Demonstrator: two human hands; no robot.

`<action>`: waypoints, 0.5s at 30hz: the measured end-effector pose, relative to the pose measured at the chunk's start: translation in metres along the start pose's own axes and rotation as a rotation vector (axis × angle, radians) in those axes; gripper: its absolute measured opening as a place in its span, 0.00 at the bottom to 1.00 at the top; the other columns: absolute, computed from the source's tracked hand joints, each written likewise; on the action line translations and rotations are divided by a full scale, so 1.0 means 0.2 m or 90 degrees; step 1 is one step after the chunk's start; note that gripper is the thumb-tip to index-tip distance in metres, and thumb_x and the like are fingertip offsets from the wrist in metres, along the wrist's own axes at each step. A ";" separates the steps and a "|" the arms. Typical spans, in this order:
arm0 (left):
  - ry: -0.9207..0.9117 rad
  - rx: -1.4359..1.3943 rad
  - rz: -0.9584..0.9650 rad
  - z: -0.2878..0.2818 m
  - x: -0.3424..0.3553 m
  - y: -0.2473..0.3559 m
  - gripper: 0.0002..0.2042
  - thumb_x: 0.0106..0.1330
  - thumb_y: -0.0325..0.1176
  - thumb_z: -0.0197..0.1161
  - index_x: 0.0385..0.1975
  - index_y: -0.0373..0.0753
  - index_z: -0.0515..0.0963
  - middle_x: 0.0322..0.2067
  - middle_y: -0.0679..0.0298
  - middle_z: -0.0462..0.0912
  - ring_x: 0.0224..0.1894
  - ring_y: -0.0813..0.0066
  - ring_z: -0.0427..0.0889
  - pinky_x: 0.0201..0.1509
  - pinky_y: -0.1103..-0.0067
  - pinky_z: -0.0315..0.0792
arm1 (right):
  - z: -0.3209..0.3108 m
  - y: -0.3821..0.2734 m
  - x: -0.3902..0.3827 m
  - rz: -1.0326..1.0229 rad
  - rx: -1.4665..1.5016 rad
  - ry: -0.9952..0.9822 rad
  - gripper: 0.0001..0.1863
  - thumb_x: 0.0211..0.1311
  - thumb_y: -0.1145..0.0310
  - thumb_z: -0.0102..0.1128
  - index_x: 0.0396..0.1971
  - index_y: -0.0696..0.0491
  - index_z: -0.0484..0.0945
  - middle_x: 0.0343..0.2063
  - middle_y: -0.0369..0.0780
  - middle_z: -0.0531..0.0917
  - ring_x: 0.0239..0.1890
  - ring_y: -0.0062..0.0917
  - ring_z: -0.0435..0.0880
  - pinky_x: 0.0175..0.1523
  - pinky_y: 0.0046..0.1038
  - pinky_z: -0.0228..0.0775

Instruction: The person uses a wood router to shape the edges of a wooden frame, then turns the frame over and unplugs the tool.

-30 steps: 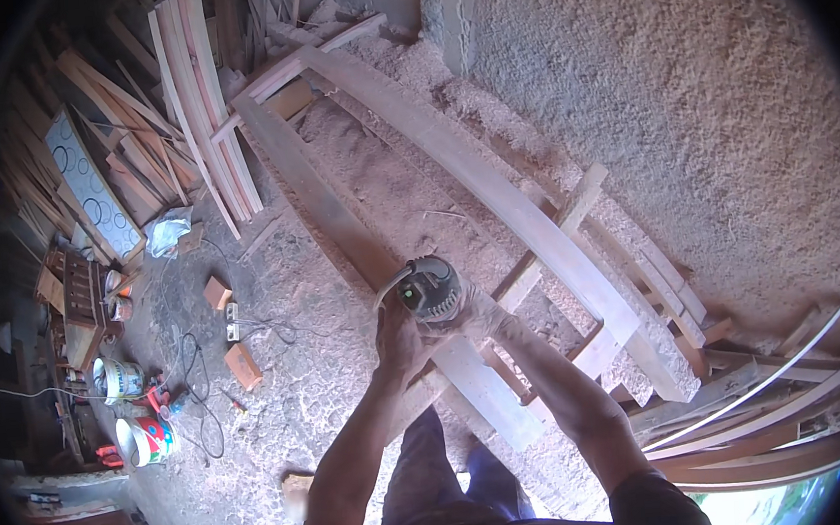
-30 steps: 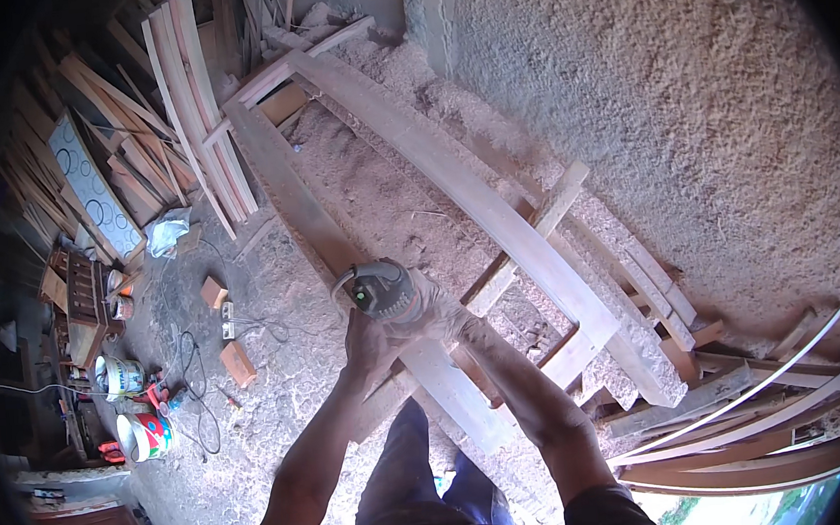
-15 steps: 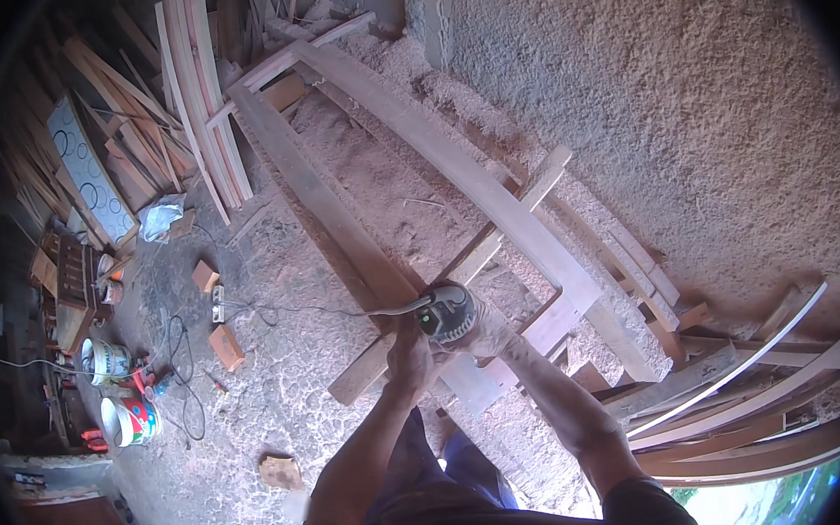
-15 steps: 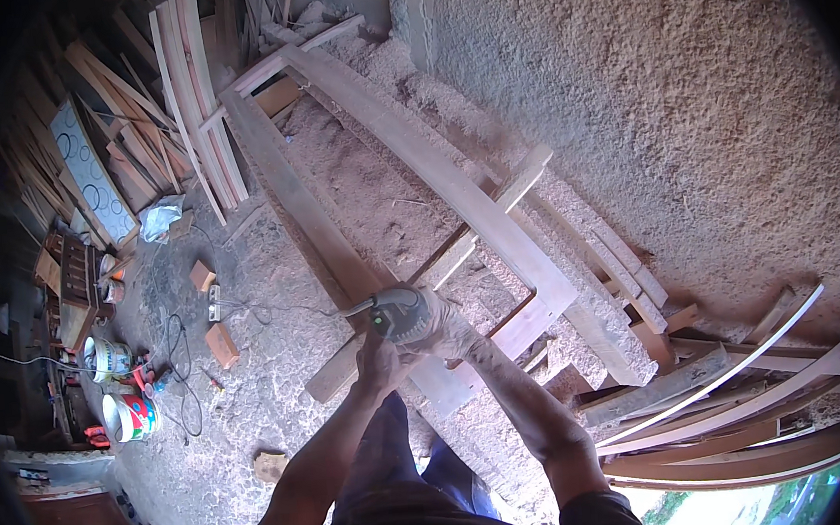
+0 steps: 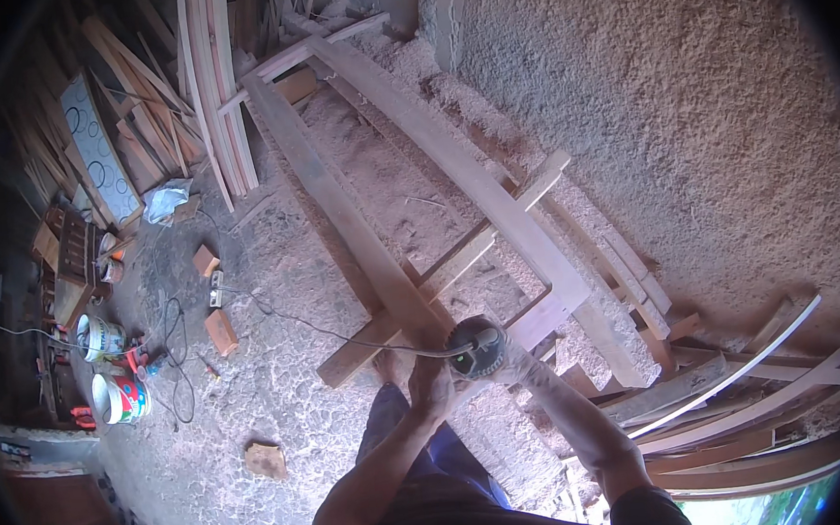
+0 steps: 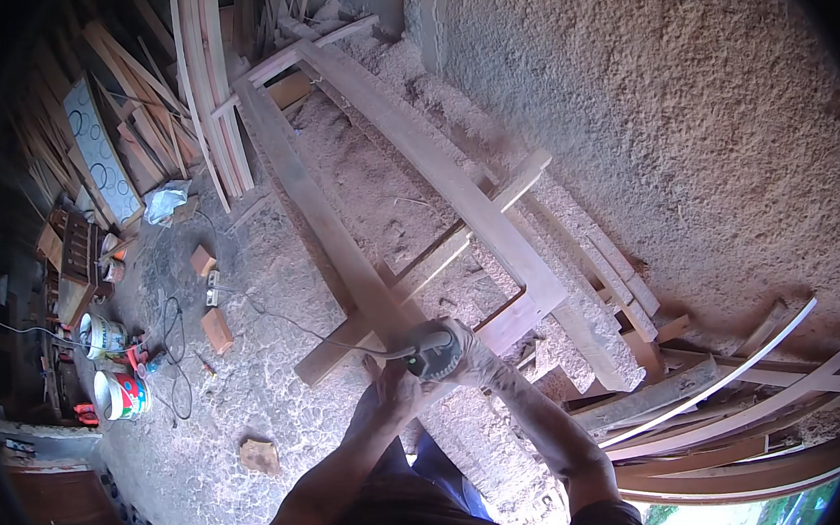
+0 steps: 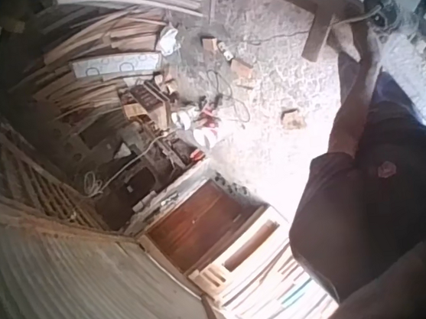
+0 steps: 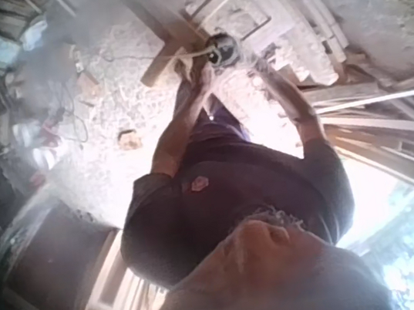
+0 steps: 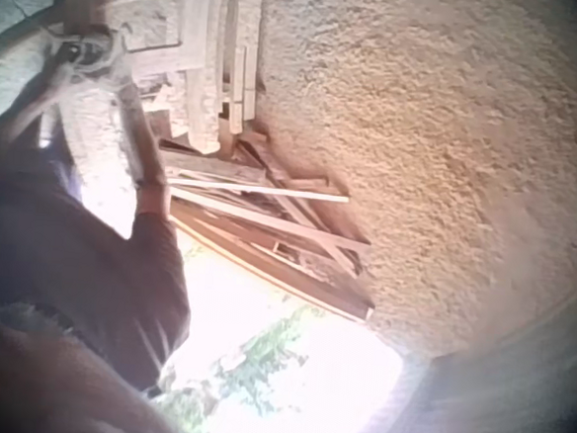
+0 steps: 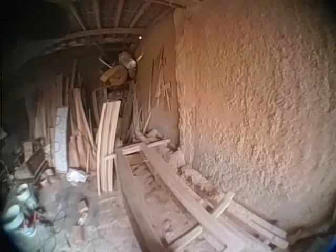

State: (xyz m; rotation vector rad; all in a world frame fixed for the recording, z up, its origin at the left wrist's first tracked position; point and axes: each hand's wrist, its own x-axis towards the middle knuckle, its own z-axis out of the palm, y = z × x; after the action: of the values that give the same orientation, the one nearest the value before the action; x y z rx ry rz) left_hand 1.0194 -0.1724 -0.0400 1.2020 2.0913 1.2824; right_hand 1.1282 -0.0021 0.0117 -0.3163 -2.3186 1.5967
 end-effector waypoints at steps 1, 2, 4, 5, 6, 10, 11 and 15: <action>0.012 0.023 0.001 0.03 -0.03 0.00 0.35 0.60 0.35 0.80 0.66 0.38 0.69 0.61 0.50 0.77 0.54 0.51 0.85 0.54 0.65 0.82 | 0.00 -0.01 -0.02 0.007 0.001 -0.010 0.35 0.47 0.66 0.87 0.57 0.52 0.80 0.52 0.41 0.84 0.56 0.30 0.85 0.65 0.33 0.77; 0.036 0.005 -0.014 0.06 -0.05 0.00 0.35 0.61 0.35 0.79 0.67 0.38 0.68 0.61 0.51 0.76 0.55 0.54 0.84 0.56 0.66 0.82 | 0.01 0.02 -0.02 0.042 0.070 0.003 0.32 0.48 0.64 0.87 0.54 0.52 0.82 0.52 0.41 0.84 0.56 0.32 0.85 0.64 0.34 0.78; 0.089 -0.029 -0.041 0.15 -0.08 0.01 0.36 0.62 0.36 0.79 0.67 0.38 0.67 0.61 0.54 0.76 0.59 0.60 0.81 0.60 0.68 0.81 | -0.02 0.02 0.00 0.006 -0.015 -0.043 0.30 0.48 0.63 0.86 0.52 0.52 0.84 0.52 0.41 0.84 0.56 0.32 0.85 0.65 0.34 0.78; 0.116 -0.045 -0.054 0.19 -0.08 0.01 0.36 0.63 0.36 0.78 0.68 0.37 0.66 0.61 0.55 0.75 0.60 0.63 0.80 0.61 0.69 0.80 | -0.04 0.02 0.03 -0.013 -0.057 -0.066 0.29 0.49 0.62 0.86 0.51 0.52 0.84 0.53 0.40 0.84 0.55 0.32 0.85 0.65 0.34 0.78; 0.136 -0.039 -0.058 0.20 -0.09 0.04 0.37 0.63 0.36 0.78 0.69 0.38 0.65 0.61 0.56 0.74 0.62 0.64 0.79 0.62 0.70 0.80 | -0.06 0.01 0.05 -0.002 -0.059 -0.101 0.29 0.49 0.61 0.86 0.51 0.51 0.84 0.52 0.40 0.85 0.56 0.31 0.85 0.65 0.34 0.78; 0.184 0.026 -0.031 0.20 -0.12 0.11 0.44 0.57 0.38 0.82 0.71 0.40 0.61 0.65 0.53 0.70 0.68 0.62 0.73 0.64 0.66 0.79 | -0.10 0.00 0.08 0.018 -0.071 -0.171 0.28 0.49 0.60 0.85 0.51 0.50 0.84 0.51 0.40 0.85 0.56 0.29 0.84 0.66 0.33 0.77; 0.187 0.040 -0.016 0.20 -0.12 0.12 0.46 0.55 0.38 0.84 0.72 0.40 0.60 0.66 0.51 0.69 0.69 0.60 0.72 0.64 0.64 0.78 | -0.10 0.01 0.08 0.018 -0.074 -0.171 0.28 0.49 0.60 0.86 0.50 0.50 0.85 0.50 0.40 0.86 0.56 0.29 0.84 0.66 0.33 0.77; 0.124 0.166 0.039 0.09 -0.09 0.15 0.50 0.51 0.39 0.86 0.73 0.41 0.61 0.70 0.46 0.67 0.71 0.51 0.72 0.67 0.60 0.76 | 0.02 0.14 -0.04 -0.006 -0.006 -0.023 0.31 0.50 0.62 0.85 0.54 0.51 0.81 0.52 0.40 0.84 0.57 0.30 0.83 0.65 0.34 0.78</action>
State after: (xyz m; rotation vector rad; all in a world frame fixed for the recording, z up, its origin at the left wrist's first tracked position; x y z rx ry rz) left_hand 1.0564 -0.1723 -0.0254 1.3006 2.4410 1.2248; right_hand 1.1341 0.0009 -0.0168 -0.2800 -2.3514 1.6008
